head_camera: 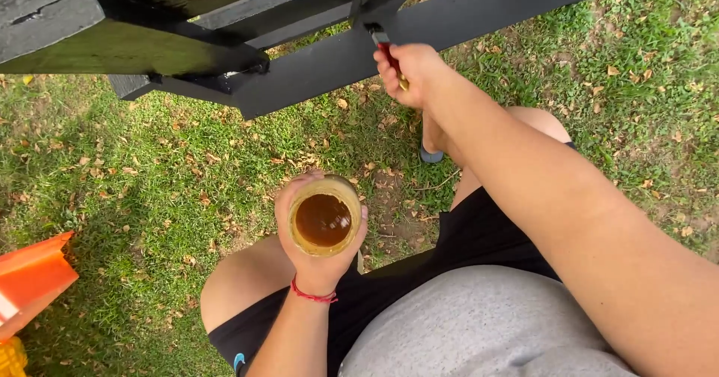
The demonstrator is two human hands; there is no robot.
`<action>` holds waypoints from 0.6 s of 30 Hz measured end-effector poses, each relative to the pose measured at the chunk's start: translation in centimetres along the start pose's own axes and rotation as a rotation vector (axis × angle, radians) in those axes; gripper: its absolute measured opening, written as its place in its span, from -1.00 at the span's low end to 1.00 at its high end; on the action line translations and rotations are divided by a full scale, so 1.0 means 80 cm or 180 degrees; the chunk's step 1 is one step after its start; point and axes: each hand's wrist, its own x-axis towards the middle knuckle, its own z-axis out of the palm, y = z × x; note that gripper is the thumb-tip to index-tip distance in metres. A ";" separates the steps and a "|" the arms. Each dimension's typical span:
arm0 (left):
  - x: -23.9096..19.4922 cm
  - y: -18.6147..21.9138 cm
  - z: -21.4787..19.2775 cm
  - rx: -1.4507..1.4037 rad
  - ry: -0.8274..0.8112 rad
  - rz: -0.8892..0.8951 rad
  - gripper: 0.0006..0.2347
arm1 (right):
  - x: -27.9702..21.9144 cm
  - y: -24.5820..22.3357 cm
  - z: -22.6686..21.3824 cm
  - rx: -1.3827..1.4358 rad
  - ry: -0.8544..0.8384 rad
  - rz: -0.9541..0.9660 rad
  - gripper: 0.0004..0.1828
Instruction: Painting or staining a wooden bench using a paintbrush and a small container of liquid.
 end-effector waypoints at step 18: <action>0.002 0.004 -0.002 0.0078 -0.0297 -0.0066 -0.43 | -0.015 -0.037 0.017 0.0074 0.0196 -0.0217 -0.61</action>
